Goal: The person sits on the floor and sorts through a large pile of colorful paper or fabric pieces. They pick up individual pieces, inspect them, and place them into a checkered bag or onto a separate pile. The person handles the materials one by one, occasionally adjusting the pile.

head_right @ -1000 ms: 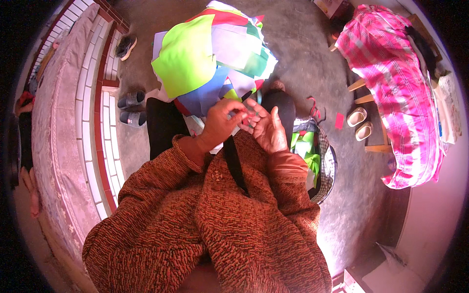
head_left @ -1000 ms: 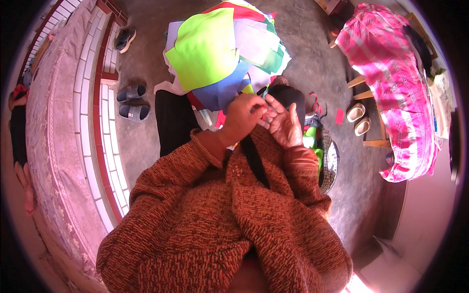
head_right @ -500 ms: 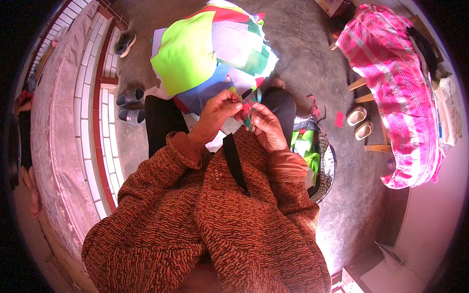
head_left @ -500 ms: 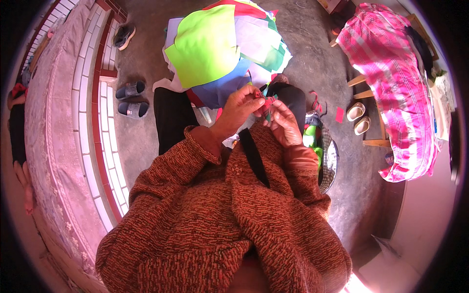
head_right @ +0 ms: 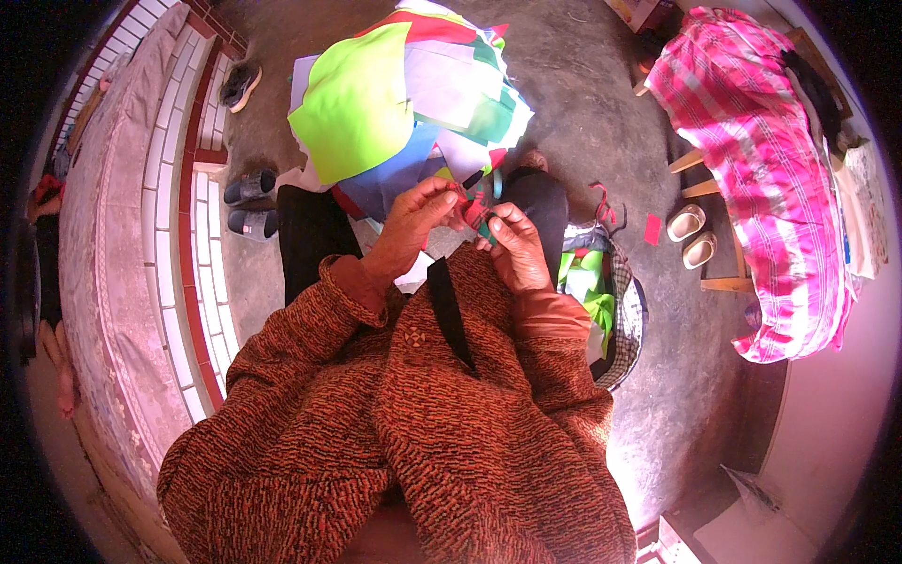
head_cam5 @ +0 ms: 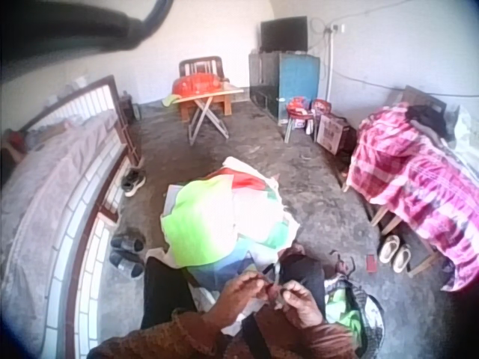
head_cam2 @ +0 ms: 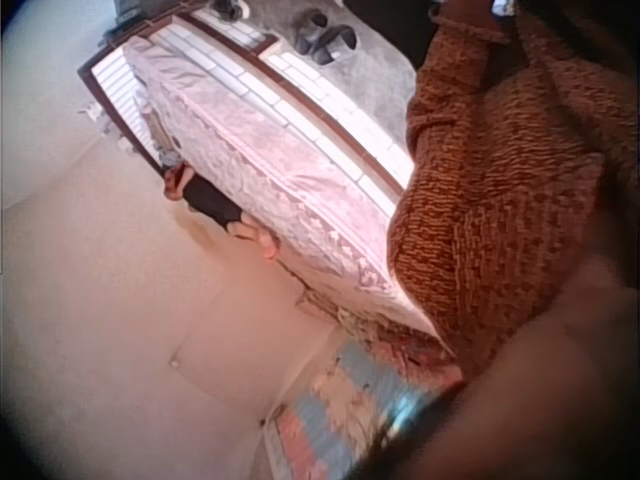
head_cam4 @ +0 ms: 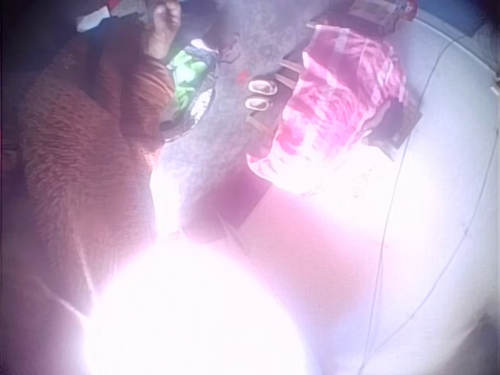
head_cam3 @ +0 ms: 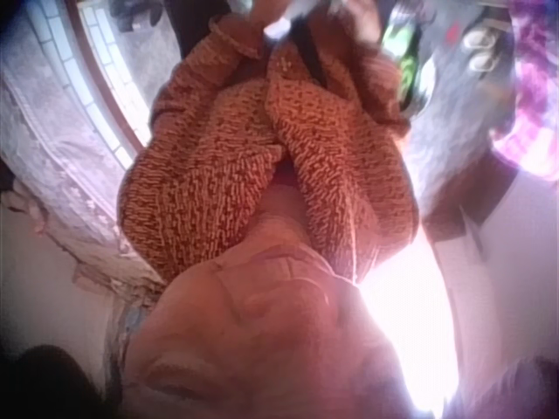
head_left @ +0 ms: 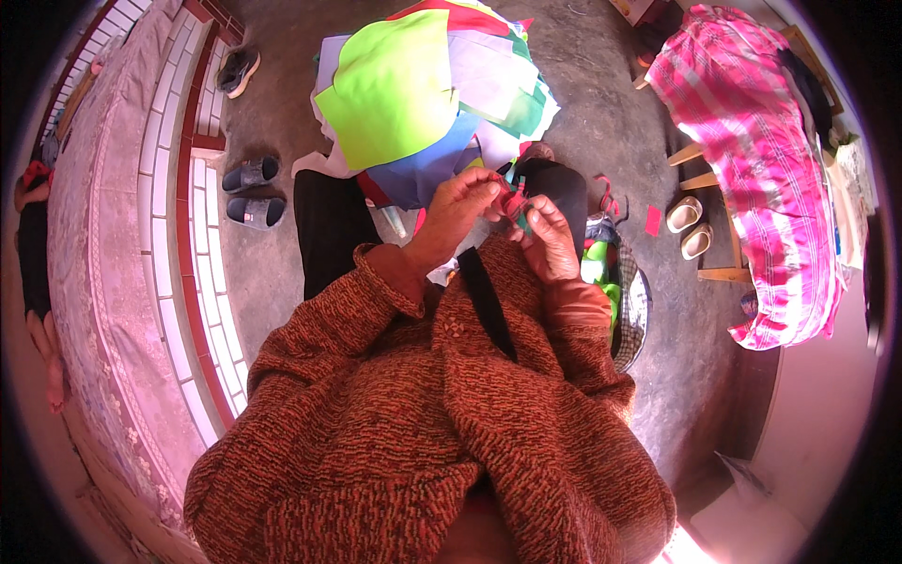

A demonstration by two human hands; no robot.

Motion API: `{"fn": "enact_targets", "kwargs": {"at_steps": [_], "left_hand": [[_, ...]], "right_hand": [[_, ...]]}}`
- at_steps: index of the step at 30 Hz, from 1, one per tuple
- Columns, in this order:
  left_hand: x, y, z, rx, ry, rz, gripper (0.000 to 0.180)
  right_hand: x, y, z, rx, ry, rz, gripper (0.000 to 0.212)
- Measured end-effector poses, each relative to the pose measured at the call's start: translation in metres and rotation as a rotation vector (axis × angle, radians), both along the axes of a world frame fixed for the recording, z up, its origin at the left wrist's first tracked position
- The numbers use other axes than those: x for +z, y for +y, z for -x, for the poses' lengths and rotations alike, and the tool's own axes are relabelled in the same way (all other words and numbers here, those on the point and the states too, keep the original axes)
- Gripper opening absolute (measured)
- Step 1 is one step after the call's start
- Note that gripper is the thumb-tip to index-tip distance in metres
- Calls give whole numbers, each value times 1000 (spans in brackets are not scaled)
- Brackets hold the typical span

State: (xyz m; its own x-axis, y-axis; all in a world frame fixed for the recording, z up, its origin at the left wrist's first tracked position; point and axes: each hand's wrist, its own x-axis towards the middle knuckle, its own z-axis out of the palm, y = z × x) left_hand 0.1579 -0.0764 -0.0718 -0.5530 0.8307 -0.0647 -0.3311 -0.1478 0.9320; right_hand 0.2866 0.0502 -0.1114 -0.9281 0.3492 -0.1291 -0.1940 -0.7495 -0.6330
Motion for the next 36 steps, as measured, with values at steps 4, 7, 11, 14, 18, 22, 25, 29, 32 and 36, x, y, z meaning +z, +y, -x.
{"fn": "enact_targets", "kwargs": {"at_steps": [4, 7, 11, 14, 18, 22, 25, 29, 32, 36], "left_hand": [[0, 0, -1, 27, -27, -7, 19], [0, 0, -2, 34, -32, 6, 19], [7, -1, 0, 68, 50, 57, 18], [23, 0, 2, 99, 161, 5, 15], [52, 10, 25, 81, 533, -91, 13], [85, 35, 64, 286, 835, 57, 11], [92, 58, 115, 536, 1420, -33, 6], [86, 69, 160, 646, 1676, 81, 24], [88, 75, 154, 682, 1741, 165, 32], [67, 76, 169, 336, 1909, 429, 31]], "right_hand": [[3, 0, 1, -29, -20, 10, 9], [4, 0, 0, -30, -28, 3, 9], [0, 3, 2, -90, -6, 18, 14], [2, 3, 3, -37, -24, 18, 20], [-1, 6, 3, 4, -36, 3, 22], [0, 6, -1, -26, -38, 32, 22], [0, 7, -3, -44, -4, 38, 21], [-8, 10, -1, -10, 40, 100, 21], [-3, 11, -1, -13, 21, 120, 21], [3, 23, -10, -102, 108, 175, 25]]}}
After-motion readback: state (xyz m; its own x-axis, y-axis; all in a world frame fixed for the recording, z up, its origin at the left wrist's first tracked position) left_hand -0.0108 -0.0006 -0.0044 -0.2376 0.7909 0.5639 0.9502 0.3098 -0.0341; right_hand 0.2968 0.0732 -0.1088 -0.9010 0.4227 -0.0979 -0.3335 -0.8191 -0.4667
